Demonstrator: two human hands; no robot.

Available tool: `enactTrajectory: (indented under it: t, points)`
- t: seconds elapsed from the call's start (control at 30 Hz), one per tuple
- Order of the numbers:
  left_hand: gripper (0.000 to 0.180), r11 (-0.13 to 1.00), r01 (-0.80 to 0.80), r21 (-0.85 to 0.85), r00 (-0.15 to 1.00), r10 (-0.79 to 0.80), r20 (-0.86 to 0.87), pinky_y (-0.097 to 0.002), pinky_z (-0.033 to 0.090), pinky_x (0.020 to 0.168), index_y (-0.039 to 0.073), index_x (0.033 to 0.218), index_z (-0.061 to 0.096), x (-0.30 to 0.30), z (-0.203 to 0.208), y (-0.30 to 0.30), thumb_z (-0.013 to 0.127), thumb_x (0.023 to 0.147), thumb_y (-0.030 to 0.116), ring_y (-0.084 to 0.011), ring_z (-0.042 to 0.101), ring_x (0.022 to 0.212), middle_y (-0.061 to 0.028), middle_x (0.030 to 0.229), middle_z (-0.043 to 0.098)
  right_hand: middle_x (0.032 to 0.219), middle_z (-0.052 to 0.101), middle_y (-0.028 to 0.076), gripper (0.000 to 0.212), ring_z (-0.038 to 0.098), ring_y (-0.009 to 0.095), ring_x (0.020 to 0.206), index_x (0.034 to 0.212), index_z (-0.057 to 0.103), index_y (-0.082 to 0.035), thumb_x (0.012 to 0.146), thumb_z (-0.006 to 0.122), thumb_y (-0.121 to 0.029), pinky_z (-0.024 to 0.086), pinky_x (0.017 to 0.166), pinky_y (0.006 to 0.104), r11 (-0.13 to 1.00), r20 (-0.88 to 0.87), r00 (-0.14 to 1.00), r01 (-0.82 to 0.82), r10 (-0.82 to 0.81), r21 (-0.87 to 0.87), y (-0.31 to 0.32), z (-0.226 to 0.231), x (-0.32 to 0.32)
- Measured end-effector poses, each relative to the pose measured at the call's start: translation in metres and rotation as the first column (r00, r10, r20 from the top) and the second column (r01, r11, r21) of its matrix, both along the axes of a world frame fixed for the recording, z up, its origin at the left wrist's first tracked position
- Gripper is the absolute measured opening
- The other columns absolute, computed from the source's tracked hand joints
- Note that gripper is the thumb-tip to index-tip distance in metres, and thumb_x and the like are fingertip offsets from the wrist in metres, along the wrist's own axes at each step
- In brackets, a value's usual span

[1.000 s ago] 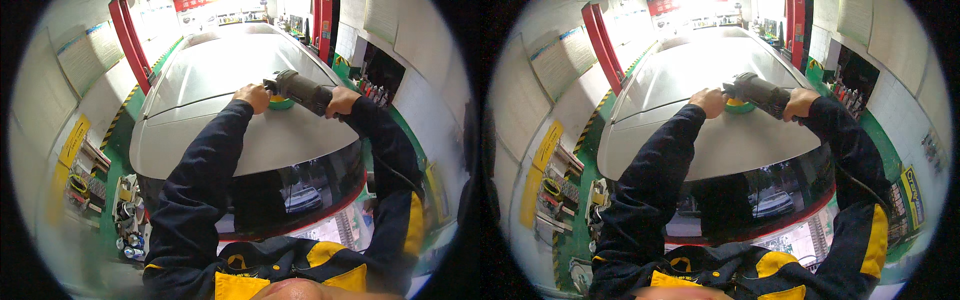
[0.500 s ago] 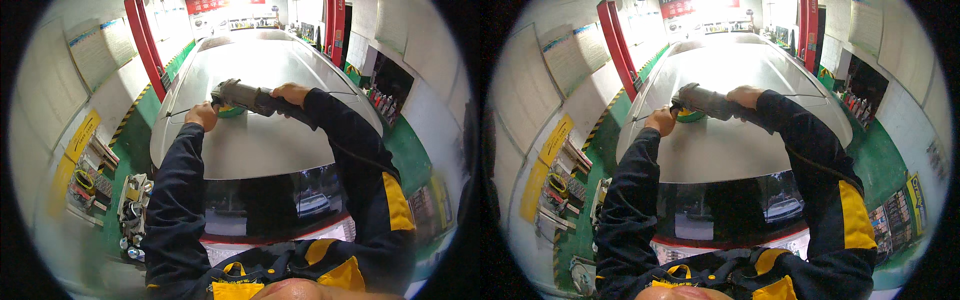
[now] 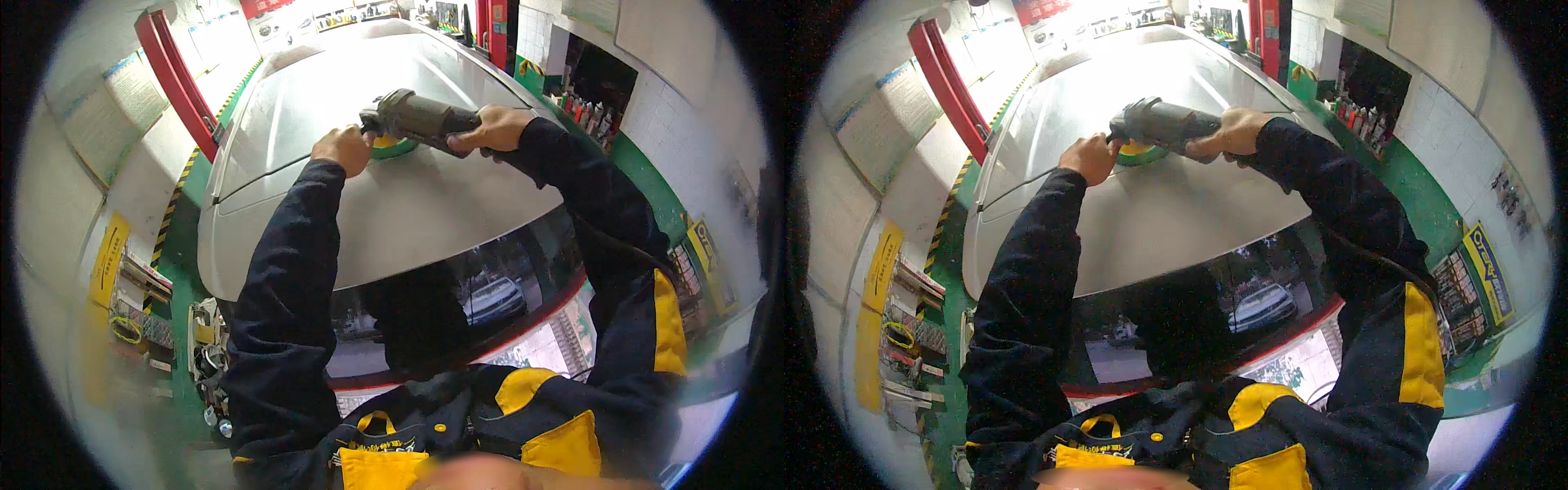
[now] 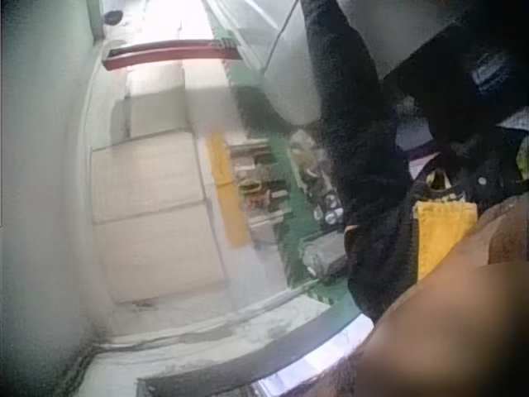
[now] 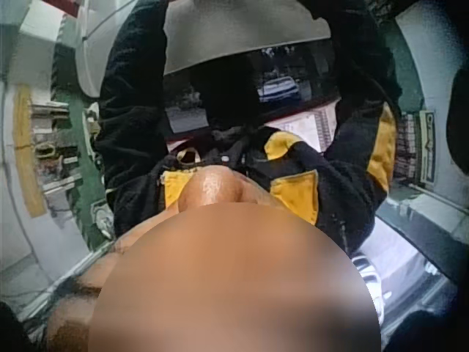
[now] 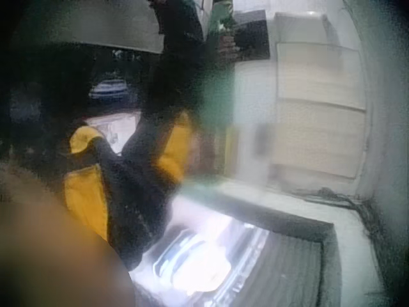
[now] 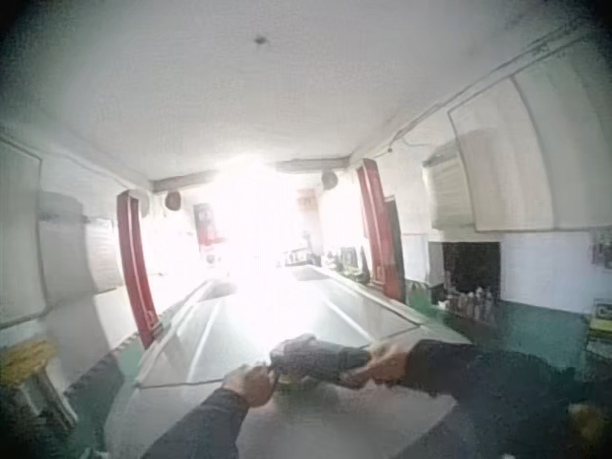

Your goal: The person uses a handheld electric polisher with a green and yellow pad to polish the rear trunk lid of a white car. They move the tool in overlapping circular and linear motions across the surface, covering the area from the center toward the edges and back.

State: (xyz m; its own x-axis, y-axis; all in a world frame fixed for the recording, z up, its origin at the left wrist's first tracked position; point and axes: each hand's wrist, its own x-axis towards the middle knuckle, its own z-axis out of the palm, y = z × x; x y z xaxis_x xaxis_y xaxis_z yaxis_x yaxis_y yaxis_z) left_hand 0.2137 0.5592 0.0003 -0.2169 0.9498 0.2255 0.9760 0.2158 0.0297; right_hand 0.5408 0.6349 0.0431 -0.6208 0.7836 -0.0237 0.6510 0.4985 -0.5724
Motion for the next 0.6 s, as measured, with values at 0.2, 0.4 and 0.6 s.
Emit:
enactTrajectory:
  t: [0.2, 0.4, 0.6]
  points:
    - [0.058, 0.988, 0.156, -0.001, 0.986, -0.155, 0.059, -0.0512, 0.059, 0.103, 0.001, 0.127, 0.076, 0.114, 0.013, 0.064, 0.050, 0.114, 0.051, -0.0414, 0.075, 0.120, -0.0243, 0.126, 0.078, 0.075, 0.073, 0.009, 0.045, 0.070, 0.020, 0.059, 0.095, 0.079, 0.004, 0.074, 0.095, -0.033, 0.059, 0.054, 0.0353, 0.982, 0.093, 0.982, 0.155, -0.165, 0.106, 0.031, -0.001, 0.103]
    - [0.060, 0.961, 0.272, 0.044, 0.955, -0.275, 0.109, -0.0522, 0.059, 0.102, 0.001, 0.130, 0.075, 0.187, 0.003, 0.117, 0.049, 0.115, 0.052, -0.0432, 0.075, 0.119, -0.0265, 0.123, 0.078, 0.081, 0.074, 0.011, 0.040, 0.070, 0.024, 0.065, 0.098, 0.078, 0.004, 0.072, 0.095, -0.021, 0.058, 0.061, 0.0390, 0.949, 0.155, 0.944, 0.267, -0.293, 0.169, 0.060, -0.006, 0.181]
    - [0.059, 0.969, 0.244, 0.032, 0.949, -0.246, 0.199, -0.0515, 0.060, 0.102, 0.002, 0.131, 0.076, 0.192, 0.003, 0.124, 0.050, 0.114, 0.052, -0.0408, 0.076, 0.120, -0.0230, 0.129, 0.077, 0.076, 0.073, 0.011, 0.038, 0.069, 0.022, 0.060, 0.099, 0.078, 0.005, 0.074, 0.095, -0.018, 0.058, 0.057, 0.0393, 0.972, 0.061, 0.982, 0.165, -0.177, 0.167, 0.073, -0.013, 0.184]
